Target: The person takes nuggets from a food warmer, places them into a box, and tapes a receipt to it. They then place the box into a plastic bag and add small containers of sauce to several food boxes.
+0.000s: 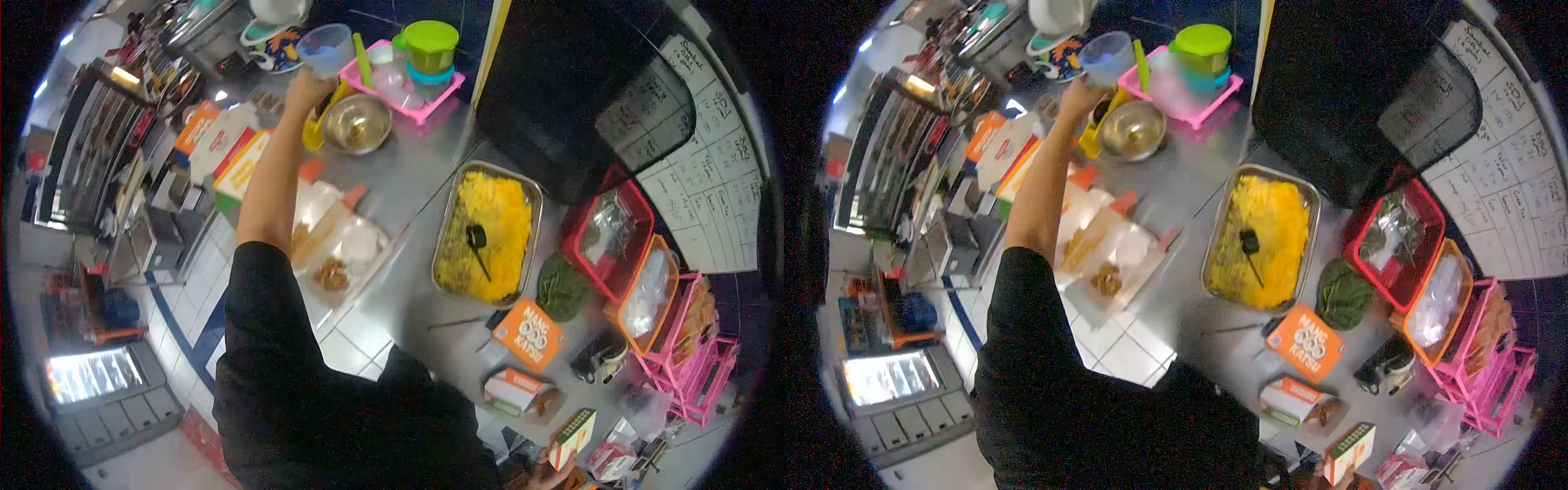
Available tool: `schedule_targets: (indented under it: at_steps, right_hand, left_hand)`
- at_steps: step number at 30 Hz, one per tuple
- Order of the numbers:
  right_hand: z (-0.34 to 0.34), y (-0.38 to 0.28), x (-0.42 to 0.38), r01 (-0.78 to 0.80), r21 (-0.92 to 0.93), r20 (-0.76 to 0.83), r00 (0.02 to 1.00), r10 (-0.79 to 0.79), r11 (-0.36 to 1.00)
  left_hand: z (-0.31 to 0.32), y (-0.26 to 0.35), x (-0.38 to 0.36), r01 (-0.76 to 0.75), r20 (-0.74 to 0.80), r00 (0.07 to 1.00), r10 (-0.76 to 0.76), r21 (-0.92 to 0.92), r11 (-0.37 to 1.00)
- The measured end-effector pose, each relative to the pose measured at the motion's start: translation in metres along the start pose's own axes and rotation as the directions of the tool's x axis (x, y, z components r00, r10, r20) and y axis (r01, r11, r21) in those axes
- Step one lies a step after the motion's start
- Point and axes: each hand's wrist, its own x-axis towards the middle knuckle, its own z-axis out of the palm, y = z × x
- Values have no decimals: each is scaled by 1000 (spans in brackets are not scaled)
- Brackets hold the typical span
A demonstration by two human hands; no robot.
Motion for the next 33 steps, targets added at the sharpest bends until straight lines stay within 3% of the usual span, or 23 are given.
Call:
schedule_targets:
  at_steps: [1,3,4,5,7,10,12,15,16,18,21,23,25,26,27,28,29,30,31,32,33]
  right_hand:
    - [10,-11,4,-43,-16,-45,998,42,999]
    - [30,-37,20,-294,237,-49,948,313,926]
    - [36,-44,25,-335,266,-49,932,359,904]
    - [40,-50,29,-354,271,-60,922,382,895]
    - [49,-55,31,-378,272,-76,909,411,885]
    - [56,-60,36,-392,265,-91,900,427,881]
    - [60,-62,39,-404,269,-89,893,440,874]
    - [57,-63,42,-413,279,-81,889,450,867]
    - [57,-63,42,-414,282,-79,889,451,865]
    - [57,-62,44,-411,292,-78,890,450,864]
    - [56,-53,45,-405,329,-80,888,453,853]
    - [53,-47,45,-401,362,-70,888,454,841]
    - [47,-40,42,-407,401,-24,891,453,821]
    - [42,-34,44,-422,430,31,891,454,798]
    - [56,-35,42,-349,394,-192,873,448,850]
    - [75,-35,41,-295,335,-414,807,421,895]
    - [55,-27,42,-378,463,-169,850,498,802]
    - [31,-25,43,-462,559,73,855,514,688]
    - [69,-51,47,-378,493,-38,890,454,783]
    - [68,-58,49,-410,466,58,899,435,784]
    - [61,-48,40,-341,426,-93,905,416,838]
  left_hand:
    - [22,-25,16,-8,-6,1000,8,-3,1000]
    - [56,-47,42,-46,62,997,46,-7,999]
    - [65,-47,50,-71,125,990,71,1,997]
    - [72,-47,59,-75,132,988,76,-12,997]
    - [77,-42,78,-73,446,895,-23,197,978]
    - [77,-47,101,-174,503,864,8,283,943]
    - [91,-67,116,-244,487,870,76,291,925]
    - [105,-79,117,-179,324,943,75,305,936]
    - [110,-82,113,-184,333,940,77,305,934]
    - [117,-97,116,-47,171,985,16,180,983]
    - [114,-95,113,-81,416,909,34,94,992]
    - [125,-94,112,-114,245,969,42,285,952]
    - [120,-99,116,-198,419,895,156,58,978]
    - [110,-84,106,-169,417,904,95,145,975]
    - [90,-63,93,-144,414,910,33,238,961]
    - [70,-43,75,-227,363,921,144,196,954]
    - [63,-25,55,-320,319,910,263,142,937]
    - [68,-29,50,-361,321,901,291,184,914]
    - [71,-45,61,-403,321,889,326,216,889]
    - [83,-73,76,-479,262,868,423,211,852]
    - [89,-100,94,-470,282,875,392,308,827]
